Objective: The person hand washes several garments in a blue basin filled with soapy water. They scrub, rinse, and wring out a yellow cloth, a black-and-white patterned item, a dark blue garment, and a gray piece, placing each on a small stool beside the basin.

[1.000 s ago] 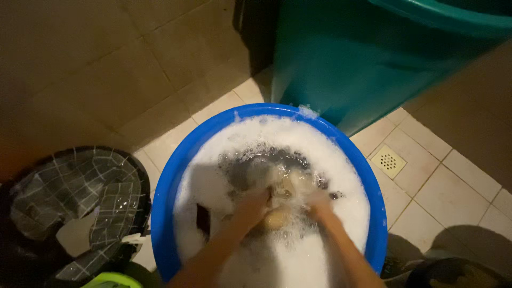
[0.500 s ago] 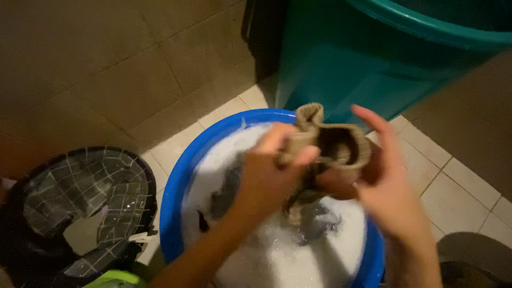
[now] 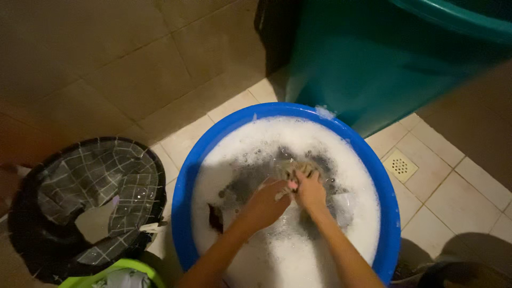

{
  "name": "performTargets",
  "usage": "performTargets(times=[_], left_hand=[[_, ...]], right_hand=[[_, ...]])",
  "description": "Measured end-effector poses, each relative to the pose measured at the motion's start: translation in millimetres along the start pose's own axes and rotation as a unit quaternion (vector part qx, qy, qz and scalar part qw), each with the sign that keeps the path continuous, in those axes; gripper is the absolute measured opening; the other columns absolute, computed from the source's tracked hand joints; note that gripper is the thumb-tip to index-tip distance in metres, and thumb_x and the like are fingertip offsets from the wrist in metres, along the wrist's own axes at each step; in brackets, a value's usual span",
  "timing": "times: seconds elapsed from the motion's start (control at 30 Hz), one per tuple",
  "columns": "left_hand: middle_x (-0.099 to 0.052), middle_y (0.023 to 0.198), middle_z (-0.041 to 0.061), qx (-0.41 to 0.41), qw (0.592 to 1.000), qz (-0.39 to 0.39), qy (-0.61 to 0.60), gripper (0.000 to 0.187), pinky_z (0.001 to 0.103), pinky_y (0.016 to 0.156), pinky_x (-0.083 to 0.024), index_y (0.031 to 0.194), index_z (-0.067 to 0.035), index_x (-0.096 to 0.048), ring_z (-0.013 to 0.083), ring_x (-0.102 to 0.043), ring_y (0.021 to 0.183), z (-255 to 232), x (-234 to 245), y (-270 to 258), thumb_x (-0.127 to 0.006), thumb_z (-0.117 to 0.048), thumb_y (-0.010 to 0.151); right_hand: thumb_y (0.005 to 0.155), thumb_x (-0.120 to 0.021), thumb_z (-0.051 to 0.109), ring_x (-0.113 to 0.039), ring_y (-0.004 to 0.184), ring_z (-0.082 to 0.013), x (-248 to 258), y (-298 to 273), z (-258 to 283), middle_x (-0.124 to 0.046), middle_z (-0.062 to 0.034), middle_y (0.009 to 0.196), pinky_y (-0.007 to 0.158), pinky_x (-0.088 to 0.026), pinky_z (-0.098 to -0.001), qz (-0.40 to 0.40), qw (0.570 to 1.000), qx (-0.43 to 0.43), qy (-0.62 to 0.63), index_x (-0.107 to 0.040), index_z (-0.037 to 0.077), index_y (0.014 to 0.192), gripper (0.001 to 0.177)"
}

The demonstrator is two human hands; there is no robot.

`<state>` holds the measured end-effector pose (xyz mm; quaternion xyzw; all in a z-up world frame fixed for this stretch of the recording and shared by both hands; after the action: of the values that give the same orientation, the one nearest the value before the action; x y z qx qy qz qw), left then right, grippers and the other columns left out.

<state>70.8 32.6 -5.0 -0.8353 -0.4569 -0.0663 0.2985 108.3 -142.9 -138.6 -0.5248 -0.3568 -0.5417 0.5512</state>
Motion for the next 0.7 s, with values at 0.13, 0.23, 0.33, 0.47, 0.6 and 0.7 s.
performTargets(times=[0.13, 0.23, 0.33, 0.47, 0.6, 0.7], left_hand=[[-0.060, 0.138, 0.017, -0.143, 0.979, -0.110, 0.093, 0.037, 0.051, 0.109, -0.043, 0.131, -0.010, -0.060, 0.0354, -0.054, 0.130, 35.1, 2.3, -7.3, -0.058, -0.023, 0.096], [-0.044, 0.152, 0.021, -0.076, 0.990, -0.096, 0.066, 0.063, 0.055, 0.116, -0.029, 0.148, -0.008, -0.045, 0.0399, -0.035, 0.143, 71.1, -3.5, -7.3, -0.064, -0.032, 0.093], [-0.028, 0.159, 0.028, -0.067, 0.978, -0.081, 0.179, 0.097, 0.056, 0.123, -0.023, 0.155, -0.001, -0.028, 0.0421, -0.027, 0.149, 74.1, -5.7, 3.4, -0.076, -0.048, 0.084], [0.000, 0.163, 0.032, -0.222, 0.942, -0.186, 0.169, 0.151, 0.061, 0.120, -0.009, 0.154, 0.006, 0.002, 0.0483, -0.002, 0.152, 29.8, 3.0, 14.1, -0.094, -0.064, 0.061], [0.006, 0.164, 0.030, -0.257, 0.924, -0.260, 0.109, 0.168, 0.060, 0.122, -0.007, 0.155, 0.003, 0.012, 0.0477, 0.001, 0.154, -17.1, 8.7, 27.3, -0.096, -0.063, 0.045], [0.001, 0.165, 0.029, -0.266, 0.915, -0.303, 0.033, 0.167, 0.059, 0.123, -0.008, 0.156, -0.002, 0.015, 0.0458, -0.005, 0.154, -51.5, 15.8, 37.6, -0.098, -0.055, 0.045]], right_hand=[[0.096, -0.067, 0.027, -0.065, 0.091, -0.0302, -67.2, -0.7, -48.2, -0.064, -0.0171, 0.109, 0.073, -0.057, -0.0413, 0.070, 0.984, -0.114, 0.117, -0.068, 0.018, 0.120, 0.026], [0.090, -0.068, 0.017, -0.061, 0.082, -0.0280, -43.9, 5.5, -67.2, -0.065, -0.0168, 0.101, 0.067, -0.051, -0.0392, 0.062, 0.938, -0.163, 0.298, -0.067, 0.012, 0.113, 0.023], [0.085, -0.070, 0.008, -0.058, 0.073, -0.0258, 36.9, 10.3, -63.5, -0.066, -0.0165, 0.093, 0.060, -0.044, -0.0370, -0.001, 0.871, -0.160, 0.464, -0.066, 0.006, 0.105, 0.021], [0.077, -0.069, -0.003, -0.061, 0.070, -0.0220, 177.4, -16.2, -18.6, -0.068, -0.0139, 0.086, 0.061, -0.047, -0.0332, -0.060, 0.754, -0.037, 0.653, -0.064, 0.001, 0.096, 0.020], [0.073, -0.062, -0.007, -0.068, 0.087, -0.0237, 311.7, -54.0, 18.4, -0.069, -0.0121, 0.095, 0.081, -0.058, -0.0358, -0.088, 0.631, 0.080, 0.767, -0.063, 0.002, 0.103, 0.032], [0.077, -0.060, -0.005, -0.068, 0.096, -0.0282, 363.5, -80.9, 28.0, -0.069, -0.0146, 0.105, 0.090, -0.059, -0.0422, -0.093, 0.571, 0.069, 0.813, -0.061, 0.000, 0.112, 0.036]])
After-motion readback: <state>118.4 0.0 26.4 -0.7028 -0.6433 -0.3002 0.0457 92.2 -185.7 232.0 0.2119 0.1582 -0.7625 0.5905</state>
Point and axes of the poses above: each hand's wrist, its own y-axis towards the middle knuckle, its own x-axis out of the back of the hand, z = x × y, the point moved 6 cm from there along y, towards the middle knuckle
